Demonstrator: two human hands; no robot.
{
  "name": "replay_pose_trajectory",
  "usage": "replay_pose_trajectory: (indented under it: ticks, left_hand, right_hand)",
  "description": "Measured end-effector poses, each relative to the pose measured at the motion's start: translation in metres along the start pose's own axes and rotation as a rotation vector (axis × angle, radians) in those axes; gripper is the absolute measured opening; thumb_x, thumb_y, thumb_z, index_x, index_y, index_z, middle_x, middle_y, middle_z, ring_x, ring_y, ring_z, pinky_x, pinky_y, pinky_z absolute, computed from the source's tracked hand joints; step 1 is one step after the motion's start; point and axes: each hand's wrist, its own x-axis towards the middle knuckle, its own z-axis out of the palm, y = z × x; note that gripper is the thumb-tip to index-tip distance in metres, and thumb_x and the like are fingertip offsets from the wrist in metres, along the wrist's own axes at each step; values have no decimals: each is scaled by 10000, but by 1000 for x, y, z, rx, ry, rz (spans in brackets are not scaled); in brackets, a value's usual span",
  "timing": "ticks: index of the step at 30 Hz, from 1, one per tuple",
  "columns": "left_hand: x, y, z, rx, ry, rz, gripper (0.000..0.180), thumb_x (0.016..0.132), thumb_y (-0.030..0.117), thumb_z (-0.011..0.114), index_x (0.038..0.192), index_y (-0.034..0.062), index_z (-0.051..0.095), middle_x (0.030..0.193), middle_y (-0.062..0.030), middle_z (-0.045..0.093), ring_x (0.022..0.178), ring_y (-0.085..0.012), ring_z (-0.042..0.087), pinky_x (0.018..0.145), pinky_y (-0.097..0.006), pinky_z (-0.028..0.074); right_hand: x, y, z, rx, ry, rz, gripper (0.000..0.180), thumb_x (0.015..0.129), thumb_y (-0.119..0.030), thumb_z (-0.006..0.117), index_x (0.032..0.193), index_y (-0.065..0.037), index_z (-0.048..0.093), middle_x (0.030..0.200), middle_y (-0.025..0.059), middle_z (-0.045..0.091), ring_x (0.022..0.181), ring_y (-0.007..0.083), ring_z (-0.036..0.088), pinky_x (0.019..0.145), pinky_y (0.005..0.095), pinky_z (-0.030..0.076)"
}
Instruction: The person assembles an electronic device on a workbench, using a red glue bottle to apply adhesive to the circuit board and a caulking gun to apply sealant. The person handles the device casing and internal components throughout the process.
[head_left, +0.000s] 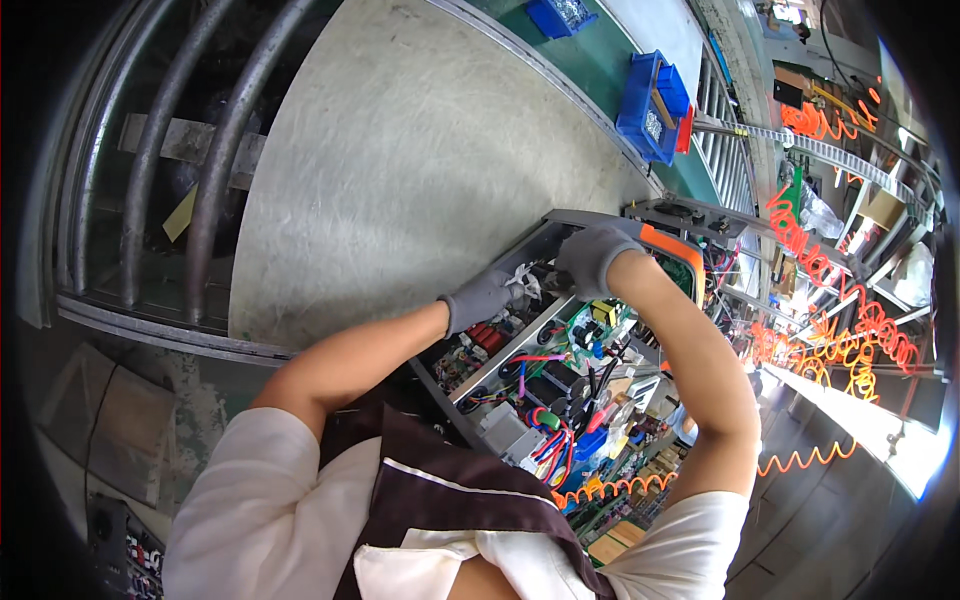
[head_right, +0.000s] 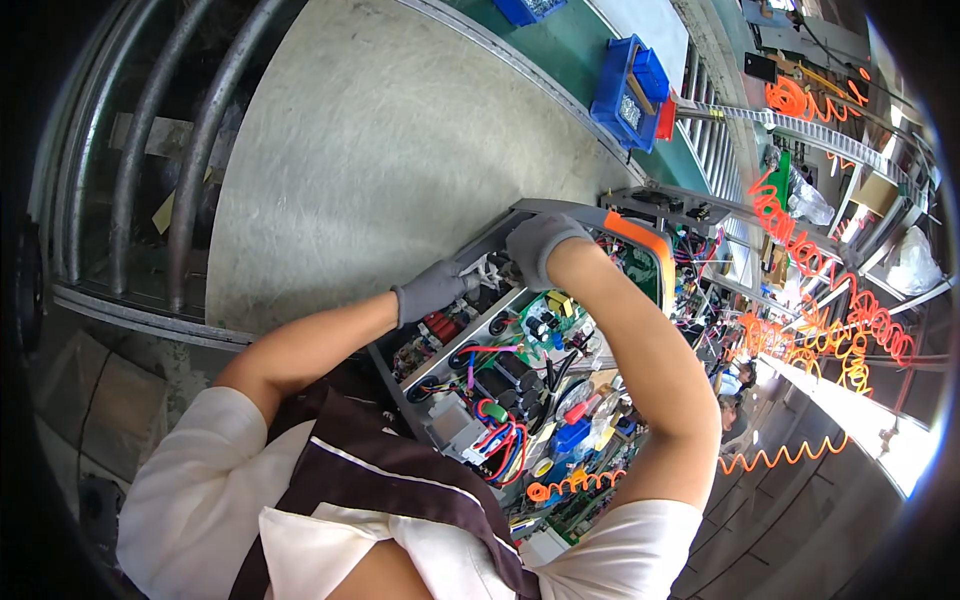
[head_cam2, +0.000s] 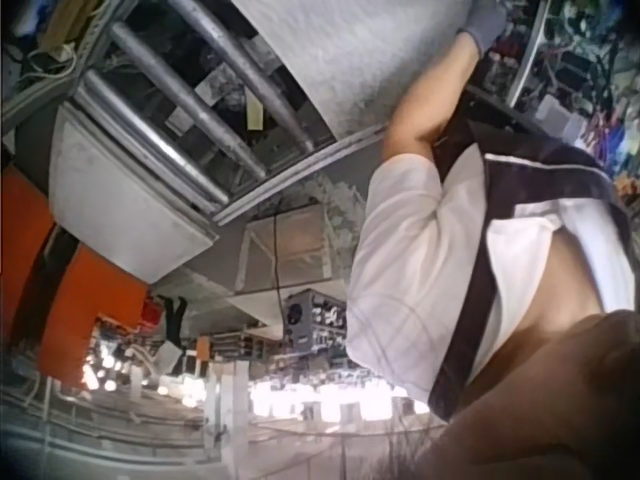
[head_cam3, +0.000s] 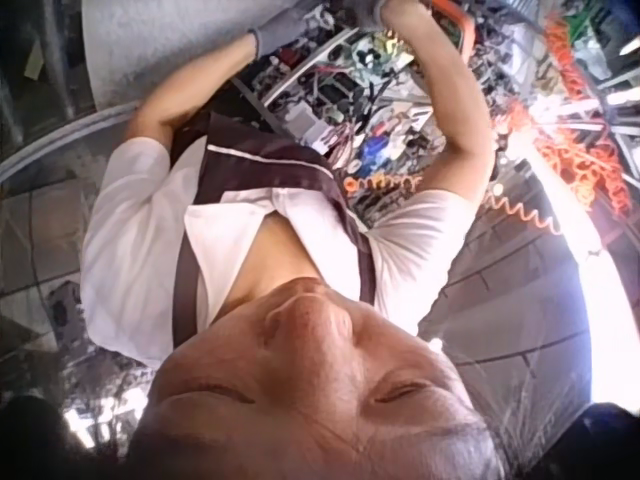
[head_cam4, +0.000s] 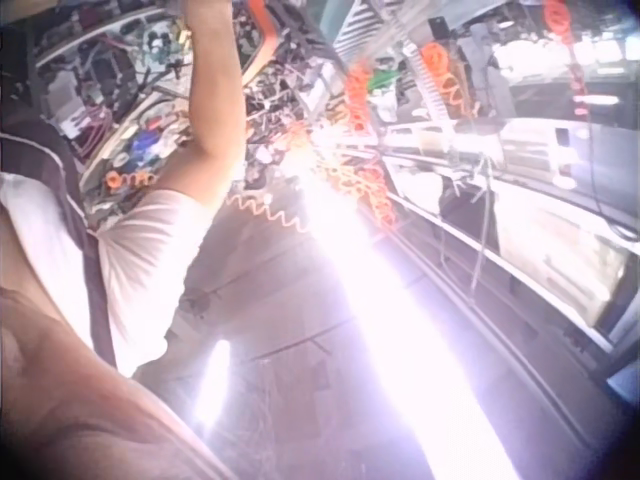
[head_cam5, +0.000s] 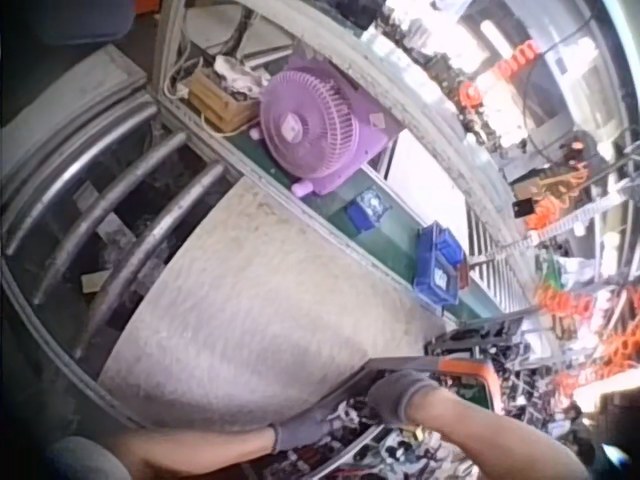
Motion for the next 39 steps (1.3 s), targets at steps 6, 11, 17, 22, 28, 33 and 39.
replay_pose_trajectory:
  ticks: [6,11,17,22,28,33,39]
  left_hand:
    - [-3,-4,9,-11,106,-15,261,924,213,532,1005,-13,634,832,-37,617,780,-144,551,746,-303,456]
    - [-8,5,11,42,136,109,285,927,210,537,1082,-16,616,882,-79,659,824,-152,588,760,-315,463]
    - [-5,9,4,315,121,51,297,926,265,540,1067,24,639,843,-133,676,784,-198,621,760,-345,470]
    - [-6,9,-1,274,70,-48,307,925,273,536,1069,25,643,867,-147,680,800,-248,634,770,-356,469]
    - [0,2,2,343,97,8,301,925,269,530,1085,44,647,888,-157,680,829,-281,637,787,-373,464]
    - [0,1,-2,403,108,50,298,924,287,533,1054,47,651,856,-154,678,812,-287,640,771,-386,466]
    - [-9,1,-33,-10,221,-13,242,916,283,544,891,56,623,643,-15,544,596,-145,528,577,-294,421]
  right_hand:
    - [-16,-3,-14,-99,-56,-31,295,719,-194,636,1005,-182,709,965,46,689,1009,249,628,863,403,439]
    - [-10,-7,0,-215,39,-61,312,714,-216,656,1023,-227,701,1080,1,642,1105,225,571,897,425,386]
    - [-4,-15,-1,-182,-64,-55,357,717,-214,655,1072,-228,684,1096,24,631,1121,231,565,879,452,399]
    - [-10,-7,-1,-171,-31,6,394,731,-226,656,1124,-245,661,1096,28,634,1131,248,562,880,463,406]
    - [-5,-19,1,-225,29,-26,279,762,-209,650,1033,-173,706,1076,34,652,1108,245,577,877,441,419]
    - [-2,-21,6,-114,-20,-1,207,785,-150,615,951,-104,729,1073,91,671,1035,277,622,862,419,483]
    - [-34,-9,11,135,380,-39,321,726,-104,635,1043,-152,664,926,110,646,900,320,621,765,406,506]
